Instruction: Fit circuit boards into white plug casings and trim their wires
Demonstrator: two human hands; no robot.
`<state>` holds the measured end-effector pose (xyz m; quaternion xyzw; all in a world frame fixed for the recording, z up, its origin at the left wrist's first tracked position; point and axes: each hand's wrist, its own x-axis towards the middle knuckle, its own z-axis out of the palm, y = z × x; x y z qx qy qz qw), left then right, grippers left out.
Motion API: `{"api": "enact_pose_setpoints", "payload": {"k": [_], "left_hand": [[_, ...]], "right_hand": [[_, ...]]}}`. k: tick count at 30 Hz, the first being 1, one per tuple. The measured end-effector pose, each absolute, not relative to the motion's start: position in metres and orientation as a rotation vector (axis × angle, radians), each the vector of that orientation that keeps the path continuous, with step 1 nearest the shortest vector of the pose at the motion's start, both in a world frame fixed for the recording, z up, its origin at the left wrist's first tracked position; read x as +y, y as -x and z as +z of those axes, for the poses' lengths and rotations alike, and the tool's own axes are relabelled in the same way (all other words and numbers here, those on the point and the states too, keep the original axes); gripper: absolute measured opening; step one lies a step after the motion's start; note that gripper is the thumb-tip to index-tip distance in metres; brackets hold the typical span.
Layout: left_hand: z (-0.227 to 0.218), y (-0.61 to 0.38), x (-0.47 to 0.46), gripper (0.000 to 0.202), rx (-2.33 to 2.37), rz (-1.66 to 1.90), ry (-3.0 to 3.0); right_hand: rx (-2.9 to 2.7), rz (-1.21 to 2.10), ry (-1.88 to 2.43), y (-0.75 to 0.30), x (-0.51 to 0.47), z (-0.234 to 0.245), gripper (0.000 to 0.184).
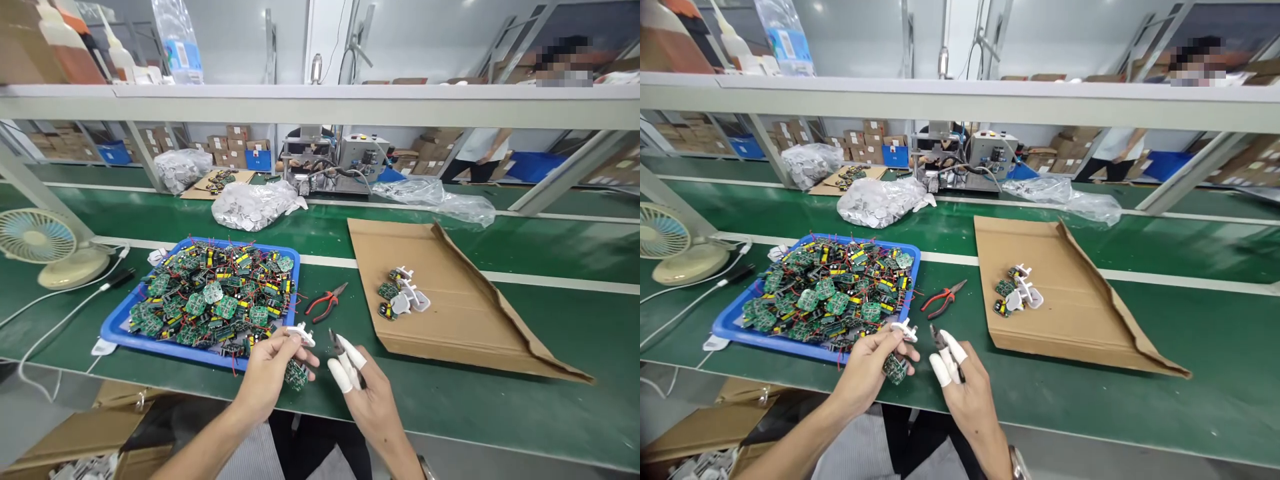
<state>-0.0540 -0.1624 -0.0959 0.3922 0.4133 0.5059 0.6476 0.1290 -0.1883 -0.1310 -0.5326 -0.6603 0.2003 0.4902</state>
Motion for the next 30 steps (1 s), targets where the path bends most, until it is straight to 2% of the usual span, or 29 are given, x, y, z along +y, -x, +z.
{"api": "enact_pose_setpoints", "payload": {"k": [5, 8, 19, 25, 30], "left_hand": [[-0.096, 0.048, -0.161, 0.047, 1.025, 1.142, -0.888], [-0.096, 0.047, -0.162, 0.046, 1.097, 1.151, -0.948], [-0.091, 0.064, -0.162, 0.045, 1.174, 0.913, -1.387], [-0.097, 0.064, -0.164, 0.048, 1.121, 0.966, -1.176], [-0.095, 0.061, -0.172, 0.043, 1.119, 1.046, -1.154]], "right_hand": [[-1.897, -0.187, 1.285, -0.137, -0.194, -0.119, 0.019], [-1.996, -0.404, 1.377, -0.14, -0.196, -0.11, 0.017], [-2.081, -0.601, 1.415, -0.14, -0.194, -0.106, 0.019], [-2.055, -0.572, 1.427, -0.14, -0.197, -0.106, 0.017], [-2.071, -0.653, 1.439, -0.136, -0.201, -0.102, 0.024]]}}
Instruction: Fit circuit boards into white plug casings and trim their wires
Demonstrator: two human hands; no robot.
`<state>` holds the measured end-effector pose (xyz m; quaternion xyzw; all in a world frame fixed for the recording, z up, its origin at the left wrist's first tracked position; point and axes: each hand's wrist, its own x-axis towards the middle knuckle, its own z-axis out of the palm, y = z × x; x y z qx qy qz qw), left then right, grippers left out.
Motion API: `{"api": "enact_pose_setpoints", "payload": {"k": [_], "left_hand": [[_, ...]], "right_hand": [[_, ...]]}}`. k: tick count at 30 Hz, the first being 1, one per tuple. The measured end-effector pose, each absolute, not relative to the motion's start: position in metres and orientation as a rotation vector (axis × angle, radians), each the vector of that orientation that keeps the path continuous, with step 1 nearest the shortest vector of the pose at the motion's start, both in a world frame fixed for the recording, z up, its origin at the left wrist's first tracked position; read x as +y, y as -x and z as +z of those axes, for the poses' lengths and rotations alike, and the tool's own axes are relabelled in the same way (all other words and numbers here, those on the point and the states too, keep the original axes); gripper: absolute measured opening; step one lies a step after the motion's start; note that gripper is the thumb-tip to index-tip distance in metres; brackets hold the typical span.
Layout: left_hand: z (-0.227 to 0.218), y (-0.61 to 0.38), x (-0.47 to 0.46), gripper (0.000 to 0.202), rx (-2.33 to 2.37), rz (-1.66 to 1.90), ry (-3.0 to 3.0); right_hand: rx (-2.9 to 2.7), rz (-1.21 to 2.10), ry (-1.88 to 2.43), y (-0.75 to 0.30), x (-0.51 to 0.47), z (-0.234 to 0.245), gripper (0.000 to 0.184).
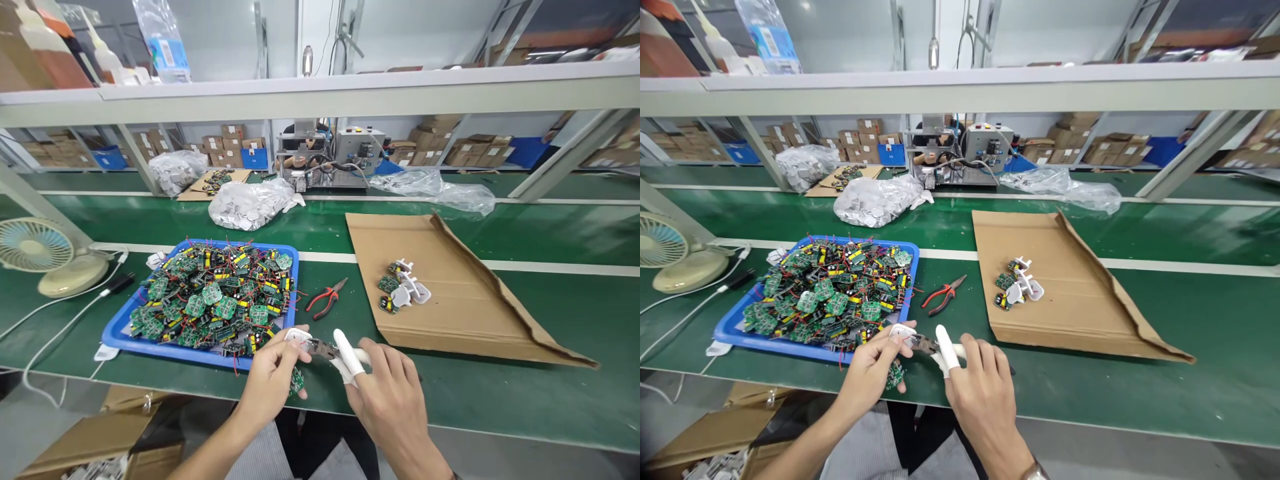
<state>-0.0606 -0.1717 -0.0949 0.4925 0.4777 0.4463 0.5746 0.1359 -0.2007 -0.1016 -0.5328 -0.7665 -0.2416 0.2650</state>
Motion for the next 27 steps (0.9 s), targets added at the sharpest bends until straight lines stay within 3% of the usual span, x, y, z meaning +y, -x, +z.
{"api": "enact_pose_setpoints", "payload": {"k": [10, 17, 23, 27], "left_hand": [[-0.109, 0.053, -0.183, 0.05, 1.047, 0.977, -1.233], [-0.104, 0.066, -0.182, 0.053, 1.13, 0.975, -1.683], [-0.097, 0.074, -0.184, 0.05, 1.071, 0.951, -1.761], [-0.103, 0.077, -0.184, 0.051, 1.033, 0.925, -1.69]], "right_hand": [[-2.074, -0.671, 1.507, -0.13, -0.207, -0.096, 0.019], [-2.126, -0.65, 1.457, -0.133, -0.207, -0.091, 0.021], [-2.083, -0.331, 1.431, -0.14, -0.206, -0.105, 0.014], [-2.048, 0.093, 1.399, -0.144, -0.206, -0.111, 0.016]]}}
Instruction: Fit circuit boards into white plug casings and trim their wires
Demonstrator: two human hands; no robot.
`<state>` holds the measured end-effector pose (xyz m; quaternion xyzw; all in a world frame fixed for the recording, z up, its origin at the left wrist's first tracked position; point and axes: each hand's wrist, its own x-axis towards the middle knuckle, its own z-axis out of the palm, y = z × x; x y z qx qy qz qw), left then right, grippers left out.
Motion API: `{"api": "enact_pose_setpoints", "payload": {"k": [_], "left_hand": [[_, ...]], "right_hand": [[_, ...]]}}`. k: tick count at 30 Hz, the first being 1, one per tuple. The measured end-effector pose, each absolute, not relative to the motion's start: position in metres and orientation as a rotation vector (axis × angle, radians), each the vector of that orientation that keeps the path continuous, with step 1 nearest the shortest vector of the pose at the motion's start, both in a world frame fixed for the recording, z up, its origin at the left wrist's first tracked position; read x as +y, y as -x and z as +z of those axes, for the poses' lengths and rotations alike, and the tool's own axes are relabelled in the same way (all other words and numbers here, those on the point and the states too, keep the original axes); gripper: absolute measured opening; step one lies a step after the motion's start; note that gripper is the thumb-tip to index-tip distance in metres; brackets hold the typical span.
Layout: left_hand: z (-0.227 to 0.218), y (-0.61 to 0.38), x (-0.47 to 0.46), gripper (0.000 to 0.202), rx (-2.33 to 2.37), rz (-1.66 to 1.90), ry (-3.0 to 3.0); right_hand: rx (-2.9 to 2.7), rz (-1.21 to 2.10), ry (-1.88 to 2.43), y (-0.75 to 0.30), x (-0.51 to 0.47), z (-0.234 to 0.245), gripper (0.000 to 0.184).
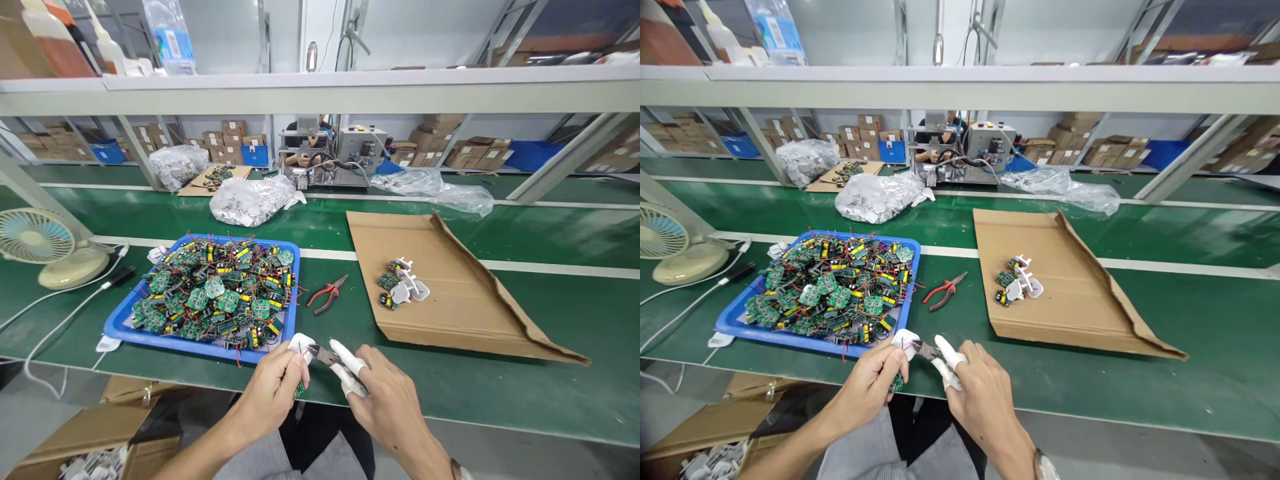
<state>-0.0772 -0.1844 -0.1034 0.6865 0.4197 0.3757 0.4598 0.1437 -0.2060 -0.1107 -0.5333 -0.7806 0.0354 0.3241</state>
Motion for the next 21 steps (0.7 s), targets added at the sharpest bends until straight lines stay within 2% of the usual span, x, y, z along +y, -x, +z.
{"api": "enact_pose_setpoints", "payload": {"k": [3, 5, 6, 9, 14, 16, 21], "left_hand": [[-0.114, 0.081, -0.182, 0.052, 1.004, 0.921, -1.426], [-0.119, 0.084, -0.179, 0.053, 1.003, 0.942, -1.313], [-0.12, 0.086, -0.179, 0.052, 1.007, 0.948, -1.31], [-0.116, 0.088, -0.179, 0.052, 1.035, 0.919, -1.41], [-0.1, 0.082, -0.184, 0.045, 1.089, 0.845, -1.699], [-0.093, 0.079, -0.186, 0.042, 1.096, 0.831, -1.776], [-0.081, 0.075, -0.19, 0.034, 1.1, 0.8, -1.892]], "right_hand": [[-1.869, 0.605, 1.36, -0.146, -0.207, -0.107, 0.025], [-1.736, 0.746, 1.354, -0.148, -0.208, -0.102, 0.032], [-1.717, 0.716, 1.347, -0.149, -0.208, -0.1, 0.034], [-1.841, 0.335, 1.278, -0.149, -0.205, -0.093, 0.033], [-2.055, -0.312, 1.297, -0.142, -0.201, -0.087, 0.021], [-2.107, -0.45, 1.312, -0.14, -0.201, -0.087, 0.018], [-2.158, -0.614, 1.299, -0.135, -0.206, -0.09, 0.028]]}}
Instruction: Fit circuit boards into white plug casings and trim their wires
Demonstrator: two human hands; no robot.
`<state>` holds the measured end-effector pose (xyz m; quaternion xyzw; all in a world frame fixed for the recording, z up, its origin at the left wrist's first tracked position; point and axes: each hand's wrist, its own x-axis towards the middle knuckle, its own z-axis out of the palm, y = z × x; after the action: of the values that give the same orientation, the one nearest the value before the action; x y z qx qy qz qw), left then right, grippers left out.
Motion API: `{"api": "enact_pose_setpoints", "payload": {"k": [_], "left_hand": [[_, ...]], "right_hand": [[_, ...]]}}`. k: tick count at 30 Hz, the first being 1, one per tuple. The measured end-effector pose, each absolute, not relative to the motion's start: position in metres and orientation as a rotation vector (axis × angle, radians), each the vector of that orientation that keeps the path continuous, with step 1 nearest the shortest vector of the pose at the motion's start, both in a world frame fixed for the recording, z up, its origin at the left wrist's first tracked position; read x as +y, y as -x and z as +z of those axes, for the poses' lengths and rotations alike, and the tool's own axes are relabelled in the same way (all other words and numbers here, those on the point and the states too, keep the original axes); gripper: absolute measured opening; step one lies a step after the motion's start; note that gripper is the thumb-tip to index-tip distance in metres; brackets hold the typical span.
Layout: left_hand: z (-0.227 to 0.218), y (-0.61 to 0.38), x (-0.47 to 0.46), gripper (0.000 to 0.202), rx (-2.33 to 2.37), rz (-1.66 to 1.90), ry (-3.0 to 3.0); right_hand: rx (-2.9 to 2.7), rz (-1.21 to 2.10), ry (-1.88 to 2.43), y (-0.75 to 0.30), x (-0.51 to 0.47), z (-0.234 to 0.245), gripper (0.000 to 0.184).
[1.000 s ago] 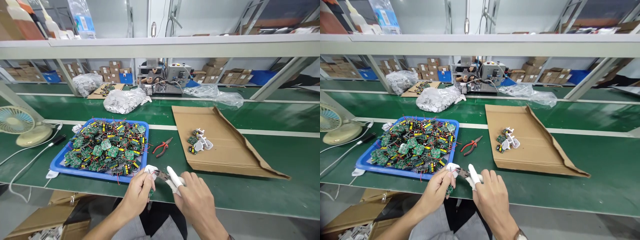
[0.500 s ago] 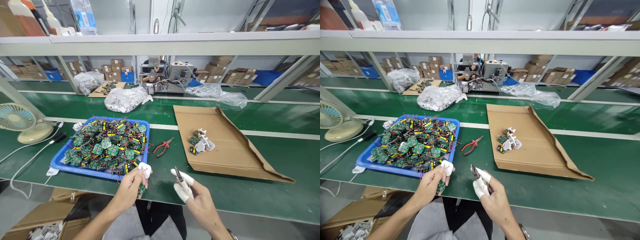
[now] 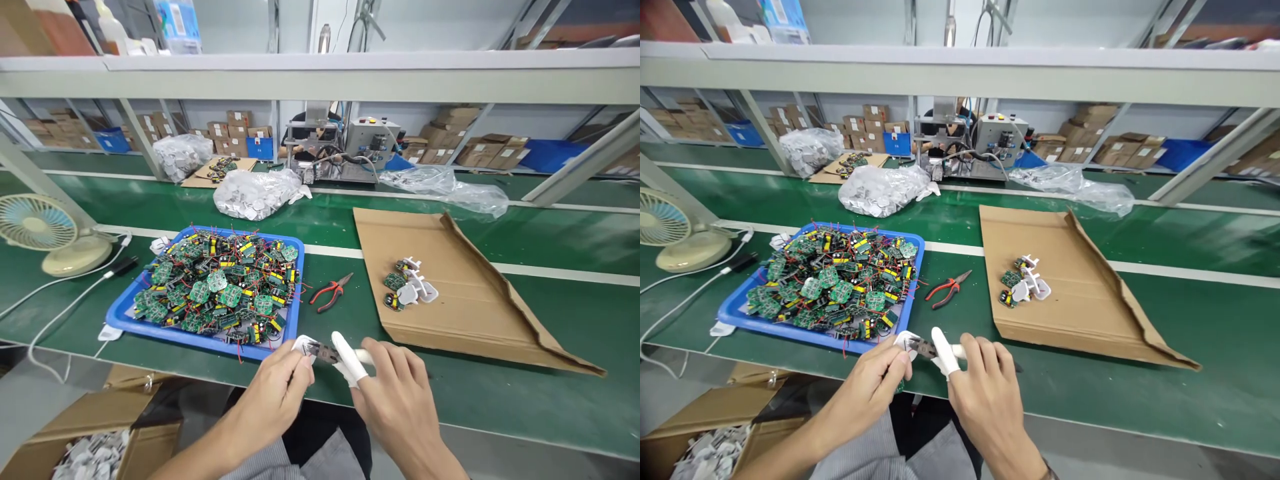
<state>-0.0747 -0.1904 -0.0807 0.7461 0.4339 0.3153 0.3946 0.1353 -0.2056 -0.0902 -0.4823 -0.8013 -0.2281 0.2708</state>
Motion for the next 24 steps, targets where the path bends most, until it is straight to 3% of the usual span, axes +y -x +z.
{"api": "enact_pose_setpoints", "payload": {"k": [18, 21, 24], "left_hand": [[-0.099, 0.065, -0.193, 0.032, 1.089, 0.96, -1.988], [-0.101, 0.068, -0.191, 0.033, 1.039, 0.996, -1.97], [-0.1, 0.071, -0.188, 0.035, 0.983, 1.026, -1.952]], "right_hand": [[-2.066, -0.55, 1.336, -0.126, -0.204, -0.104, 0.026], [-2.036, -0.323, 1.326, -0.126, -0.203, -0.111, 0.017], [-1.979, 0.184, 1.242, -0.118, -0.205, -0.118, 0.021]]}}
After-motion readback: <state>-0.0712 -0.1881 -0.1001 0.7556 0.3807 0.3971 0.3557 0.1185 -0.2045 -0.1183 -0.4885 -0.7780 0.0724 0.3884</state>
